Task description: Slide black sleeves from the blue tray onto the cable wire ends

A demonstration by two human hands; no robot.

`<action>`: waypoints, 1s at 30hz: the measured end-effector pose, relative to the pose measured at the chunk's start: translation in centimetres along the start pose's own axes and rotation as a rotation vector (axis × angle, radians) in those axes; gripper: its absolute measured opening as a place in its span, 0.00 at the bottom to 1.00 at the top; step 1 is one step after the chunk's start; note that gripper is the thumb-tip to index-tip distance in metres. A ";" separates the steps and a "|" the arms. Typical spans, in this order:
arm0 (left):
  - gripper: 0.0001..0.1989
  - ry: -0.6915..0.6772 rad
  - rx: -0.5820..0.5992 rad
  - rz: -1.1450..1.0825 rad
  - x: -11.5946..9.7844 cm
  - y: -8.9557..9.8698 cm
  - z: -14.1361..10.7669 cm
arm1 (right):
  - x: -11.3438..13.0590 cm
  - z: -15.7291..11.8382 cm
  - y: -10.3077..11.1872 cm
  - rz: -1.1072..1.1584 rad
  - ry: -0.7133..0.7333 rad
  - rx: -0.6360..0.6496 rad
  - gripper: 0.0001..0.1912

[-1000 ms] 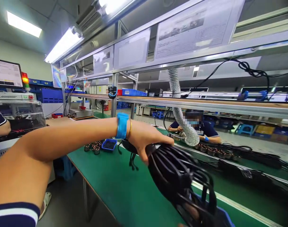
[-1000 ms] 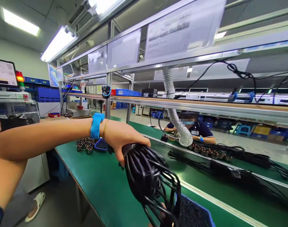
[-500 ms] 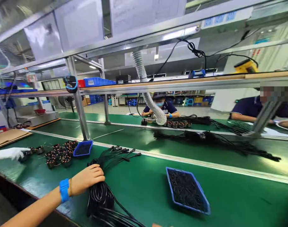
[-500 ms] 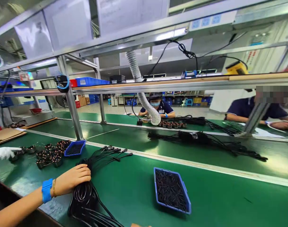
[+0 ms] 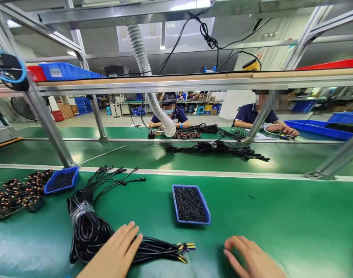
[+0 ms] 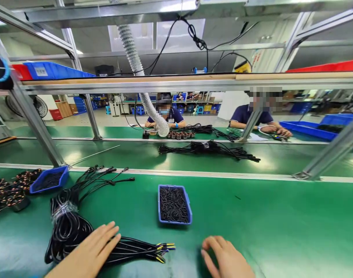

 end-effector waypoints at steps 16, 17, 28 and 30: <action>0.20 0.441 -0.210 0.201 2.7 -1.9 18.6 | -2.4 11.3 -1.0 0.221 -0.211 0.040 0.22; 0.18 0.462 -0.239 0.190 3.1 -1.8 19.5 | -2.7 11.2 -1.1 0.222 -0.212 0.044 0.23; 0.16 0.544 -0.597 -0.145 2.7 2.1 20.6 | -1.0 10.1 -2.5 0.365 -0.140 -0.007 0.26; 0.15 0.548 -0.616 -0.268 1.9 2.5 20.4 | -2.0 9.6 -2.8 0.423 -0.182 0.022 0.26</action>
Point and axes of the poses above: each hand's wrist, its own z-axis towards the middle knuckle, its own y-axis out of the back of the hand, x = y × z, the point moved 3 cm from there along z, towards the middle knuckle, and after that the axes turned 10 degrees about -x, right-handed, at the moved point
